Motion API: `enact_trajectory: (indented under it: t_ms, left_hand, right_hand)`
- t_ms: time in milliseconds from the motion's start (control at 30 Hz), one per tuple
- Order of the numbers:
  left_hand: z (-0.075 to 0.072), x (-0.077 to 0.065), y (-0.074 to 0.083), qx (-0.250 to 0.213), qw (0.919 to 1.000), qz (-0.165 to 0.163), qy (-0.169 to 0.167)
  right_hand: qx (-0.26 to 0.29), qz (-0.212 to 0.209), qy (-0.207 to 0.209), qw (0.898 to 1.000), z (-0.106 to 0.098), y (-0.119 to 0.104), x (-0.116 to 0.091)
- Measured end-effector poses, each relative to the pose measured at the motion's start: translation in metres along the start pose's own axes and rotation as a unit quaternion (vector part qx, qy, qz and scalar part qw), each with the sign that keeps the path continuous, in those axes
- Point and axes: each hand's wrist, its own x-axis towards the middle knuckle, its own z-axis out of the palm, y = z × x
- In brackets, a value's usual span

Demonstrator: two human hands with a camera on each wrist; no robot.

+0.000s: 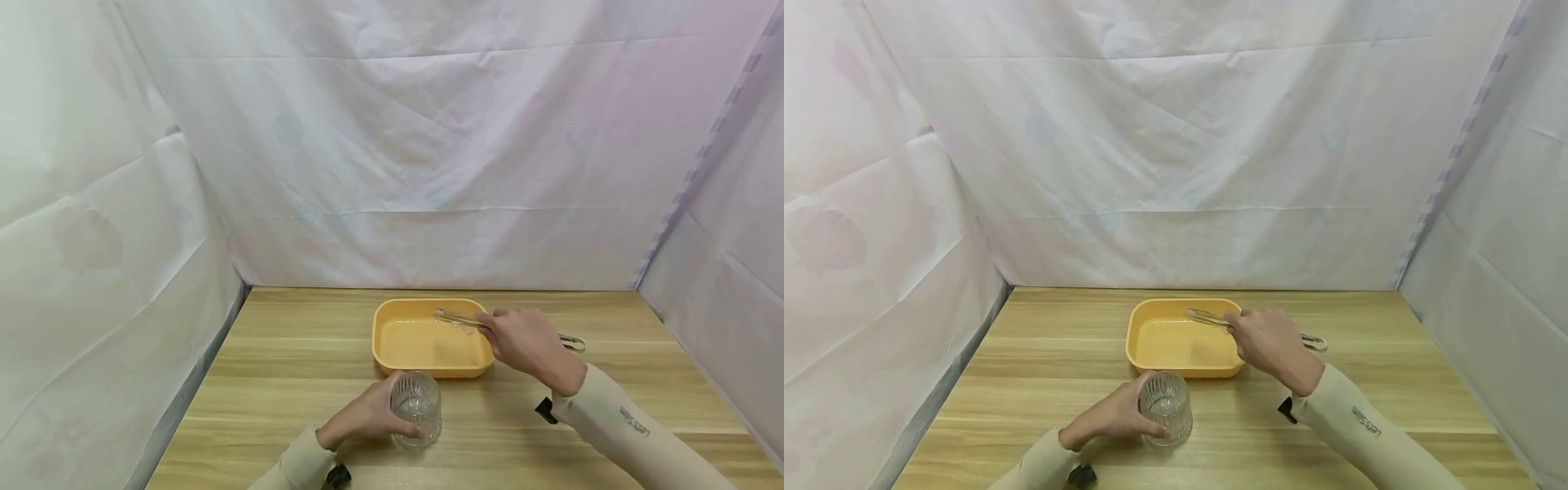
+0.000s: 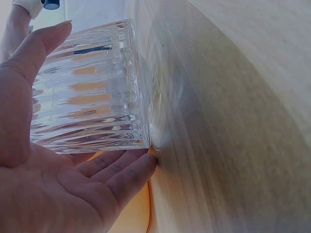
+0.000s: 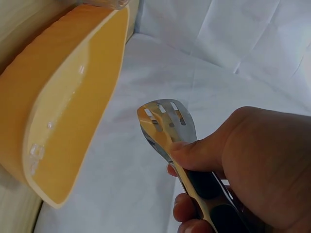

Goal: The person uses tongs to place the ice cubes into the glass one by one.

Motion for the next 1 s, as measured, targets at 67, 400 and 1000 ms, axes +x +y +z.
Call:
enact_trajectory:
  t_ms: [67,400,1000]
  left_hand:
    - [0.000,0.000,0.000,0.003,1.0000,-0.001,0.002]
    - [-0.002,0.000,0.001,0.007,1.0000,-0.003,0.006]
    - [0.001,0.000,-0.001,0.010,0.9999,-0.002,0.006]
  right_hand:
    - [0.000,-0.001,0.006,1.000,-0.003,-0.001,-0.001]
    - [0.005,-0.035,0.055,0.998,-0.018,-0.008,-0.006]
    - [0.045,-0.057,0.085,0.994,-0.033,-0.024,-0.014]
